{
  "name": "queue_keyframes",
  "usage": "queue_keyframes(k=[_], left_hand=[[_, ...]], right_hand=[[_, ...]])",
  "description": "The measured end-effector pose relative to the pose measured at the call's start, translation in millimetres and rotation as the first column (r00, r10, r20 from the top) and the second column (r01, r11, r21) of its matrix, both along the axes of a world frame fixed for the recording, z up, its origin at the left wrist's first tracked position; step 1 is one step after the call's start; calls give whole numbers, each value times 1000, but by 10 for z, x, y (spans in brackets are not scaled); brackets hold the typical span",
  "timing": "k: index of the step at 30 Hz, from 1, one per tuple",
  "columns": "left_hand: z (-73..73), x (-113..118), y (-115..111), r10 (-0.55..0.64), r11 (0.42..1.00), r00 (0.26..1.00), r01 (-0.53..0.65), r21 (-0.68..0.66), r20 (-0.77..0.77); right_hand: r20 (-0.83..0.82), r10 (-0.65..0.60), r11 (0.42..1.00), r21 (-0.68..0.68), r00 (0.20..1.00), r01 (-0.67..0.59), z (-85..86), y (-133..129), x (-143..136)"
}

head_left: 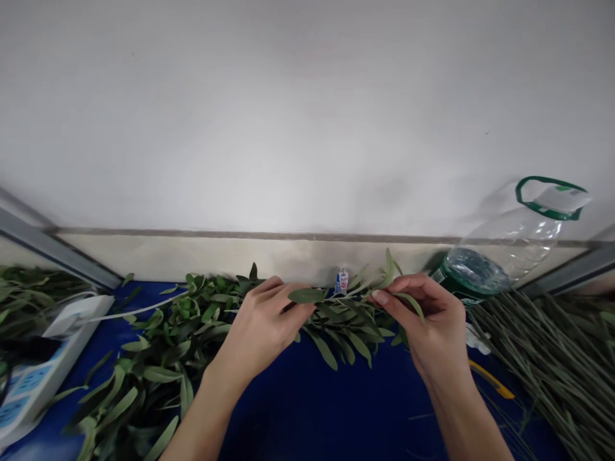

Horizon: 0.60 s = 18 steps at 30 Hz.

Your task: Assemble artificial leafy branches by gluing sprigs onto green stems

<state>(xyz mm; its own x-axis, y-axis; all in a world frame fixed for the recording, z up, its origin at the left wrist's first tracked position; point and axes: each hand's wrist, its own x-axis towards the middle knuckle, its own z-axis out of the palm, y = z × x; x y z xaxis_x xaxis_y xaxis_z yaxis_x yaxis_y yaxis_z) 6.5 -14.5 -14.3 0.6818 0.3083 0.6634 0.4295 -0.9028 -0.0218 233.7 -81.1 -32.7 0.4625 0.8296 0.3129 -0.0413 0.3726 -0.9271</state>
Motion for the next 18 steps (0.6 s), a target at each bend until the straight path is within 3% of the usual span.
queue_keyframes(k=[14, 18], left_hand=[[-6, -17, -5, 29, 1000, 999, -29, -11, -28], [-2, -22, 4, 38, 999, 998, -37, 9, -40]], right_hand=[[30, 35, 999, -20, 999, -35, -43, 13, 7], [114, 21, 999, -31, 993, -17, -60, 20, 32]])
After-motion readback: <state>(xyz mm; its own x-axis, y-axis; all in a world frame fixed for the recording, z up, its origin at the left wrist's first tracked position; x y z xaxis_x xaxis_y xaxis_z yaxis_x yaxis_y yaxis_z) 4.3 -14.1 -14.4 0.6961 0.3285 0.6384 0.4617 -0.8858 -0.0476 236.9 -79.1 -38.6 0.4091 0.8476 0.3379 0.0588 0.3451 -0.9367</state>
